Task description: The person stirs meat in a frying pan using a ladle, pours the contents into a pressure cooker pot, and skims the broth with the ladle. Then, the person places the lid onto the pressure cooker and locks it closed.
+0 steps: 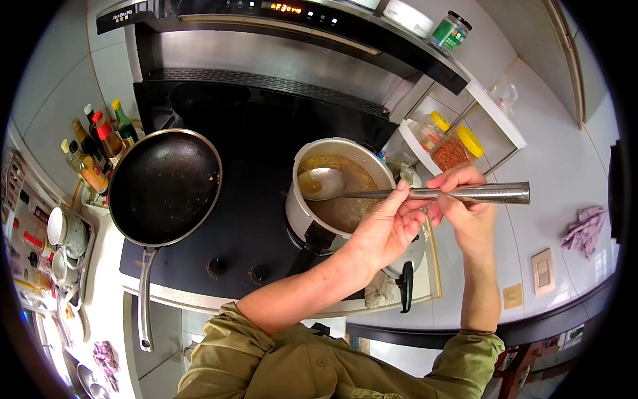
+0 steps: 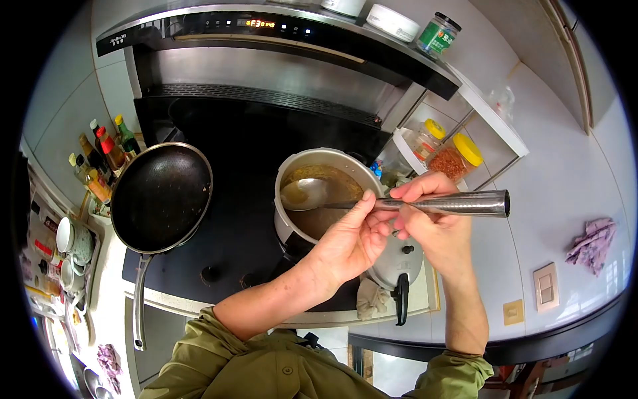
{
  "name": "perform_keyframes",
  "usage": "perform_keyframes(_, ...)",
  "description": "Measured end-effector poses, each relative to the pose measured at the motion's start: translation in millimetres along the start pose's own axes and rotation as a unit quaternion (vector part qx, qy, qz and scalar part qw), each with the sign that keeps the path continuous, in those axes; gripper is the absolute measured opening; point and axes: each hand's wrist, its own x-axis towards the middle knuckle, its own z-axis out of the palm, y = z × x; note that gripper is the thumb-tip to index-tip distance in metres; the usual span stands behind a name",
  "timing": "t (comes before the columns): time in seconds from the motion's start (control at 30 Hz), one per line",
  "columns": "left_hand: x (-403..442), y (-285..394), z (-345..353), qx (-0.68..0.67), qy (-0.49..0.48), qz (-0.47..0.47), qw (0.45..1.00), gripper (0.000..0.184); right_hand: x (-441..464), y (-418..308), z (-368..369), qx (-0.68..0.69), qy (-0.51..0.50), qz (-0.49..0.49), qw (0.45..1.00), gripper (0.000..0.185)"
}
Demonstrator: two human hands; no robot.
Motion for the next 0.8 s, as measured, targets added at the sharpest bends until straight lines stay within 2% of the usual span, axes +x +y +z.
perform_keyframes(0.33, 4.7, 2.9, -5.6, 0.021, 0.043, -0.004, 0.999, 0.031, -1.4, 17.9, -4.8, 0.027, 0.009, -0.017, 0.999, 0.016)
perform_keyframes(0.8, 20.2, 1.5, -13.2, 0.061, 0.052, -0.034, 0.996, 0.031, -7.3, 41.8, -14.0, 0.06, 0.07, -0.021, 0.996, 0.015)
